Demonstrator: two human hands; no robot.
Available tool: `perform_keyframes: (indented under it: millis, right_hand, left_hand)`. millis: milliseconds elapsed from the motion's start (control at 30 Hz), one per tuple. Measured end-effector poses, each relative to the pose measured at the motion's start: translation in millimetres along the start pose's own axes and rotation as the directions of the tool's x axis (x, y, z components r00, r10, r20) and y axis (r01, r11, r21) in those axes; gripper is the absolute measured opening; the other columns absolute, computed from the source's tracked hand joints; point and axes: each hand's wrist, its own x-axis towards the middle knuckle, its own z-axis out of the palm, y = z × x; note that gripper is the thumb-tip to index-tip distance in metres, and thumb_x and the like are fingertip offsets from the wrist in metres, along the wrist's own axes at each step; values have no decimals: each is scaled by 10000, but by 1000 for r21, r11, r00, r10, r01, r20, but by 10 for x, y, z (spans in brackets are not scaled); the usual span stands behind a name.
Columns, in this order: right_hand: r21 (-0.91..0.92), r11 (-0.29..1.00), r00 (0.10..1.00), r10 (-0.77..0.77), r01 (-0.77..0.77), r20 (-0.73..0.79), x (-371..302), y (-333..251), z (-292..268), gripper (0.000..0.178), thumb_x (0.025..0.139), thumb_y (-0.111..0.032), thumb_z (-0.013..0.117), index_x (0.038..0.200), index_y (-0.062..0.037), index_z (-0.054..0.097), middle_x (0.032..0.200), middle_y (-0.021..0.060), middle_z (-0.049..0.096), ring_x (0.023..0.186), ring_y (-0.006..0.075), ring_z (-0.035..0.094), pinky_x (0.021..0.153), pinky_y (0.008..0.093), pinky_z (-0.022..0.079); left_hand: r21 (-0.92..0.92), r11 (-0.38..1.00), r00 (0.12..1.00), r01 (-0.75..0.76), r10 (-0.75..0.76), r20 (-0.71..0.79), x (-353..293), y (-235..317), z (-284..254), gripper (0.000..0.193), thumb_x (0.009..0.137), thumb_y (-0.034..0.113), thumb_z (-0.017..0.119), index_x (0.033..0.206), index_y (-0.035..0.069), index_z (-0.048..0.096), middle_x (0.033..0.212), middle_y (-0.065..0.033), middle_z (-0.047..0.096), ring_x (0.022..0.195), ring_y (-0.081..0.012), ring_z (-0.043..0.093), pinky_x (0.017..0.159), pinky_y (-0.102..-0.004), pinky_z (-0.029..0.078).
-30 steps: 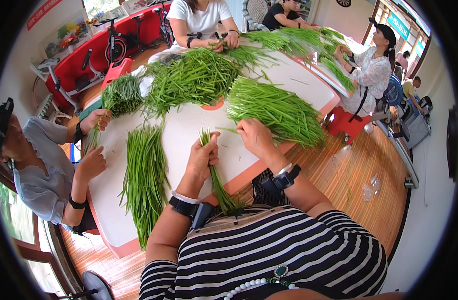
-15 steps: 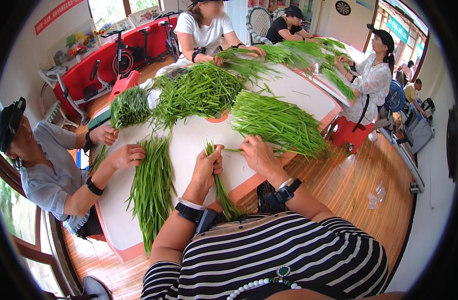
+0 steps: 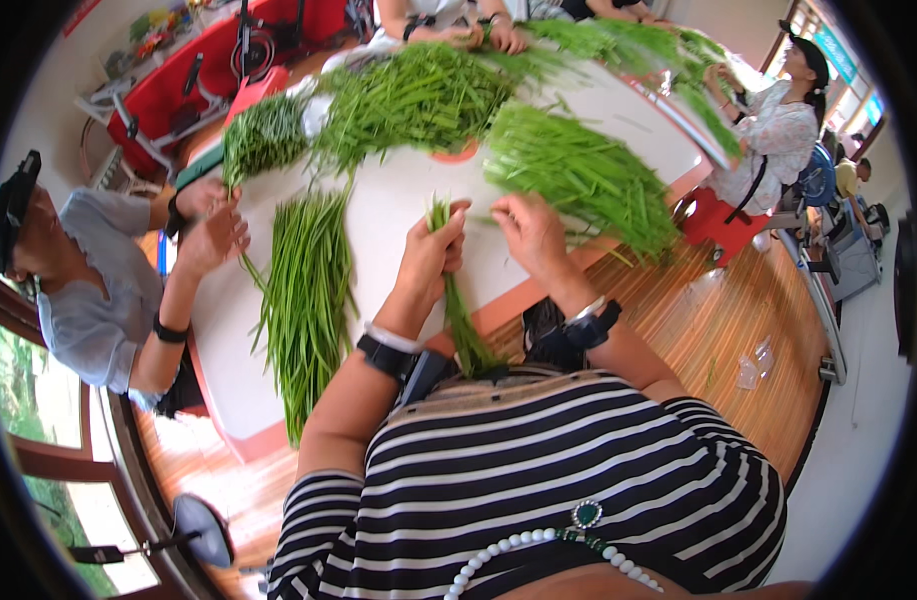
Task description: The person picks up a bunch of chives and sorts through them by hand, pulling off individual leaves to remove debris. The cleaned chives are held in one hand while the other hand places the discarded leaves onto the table.
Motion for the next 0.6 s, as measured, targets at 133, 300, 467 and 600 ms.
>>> perform_keyframes:
  millis: [133,300,467,600]
  right_hand:
    - [86,996,1000,22,-22,3,24,-29,90,103,807,-79,678,879,-56,609,799,98,632,763,299,595,652,388,476]
    - [346,923,985,171,-168,23,15,-83,203,100,800,-20,663,885,-55,625,810,93,647,788,277,616,669,368,491]
    - [207,976,998,-59,63,-22,76,-143,35,115,786,-4,644,885,-63,637,831,68,650,803,277,613,699,366,499]
    - [145,980,991,-129,134,-46,113,-227,40,103,765,-37,683,855,-80,662,983,68,610,903,265,594,766,353,496]
  left_hand:
    - [2,1000,998,-30,30,48,34,6,46,237,946,154,593,1154,41,617,620,79,391,467,-15,276,418,-191,211]
    - [29,999,998,-22,20,58,61,-45,17,248,932,150,617,1158,49,611,656,66,429,481,-17,294,436,-186,229]
    - [40,999,1000,5,-6,25,45,-16,93,222,918,99,599,1134,48,597,692,42,458,492,-25,323,436,-184,235]
    - [44,999,1000,-5,5,6,-22,20,84,297,890,15,553,1185,45,566,664,32,447,476,-30,314,423,-186,228]
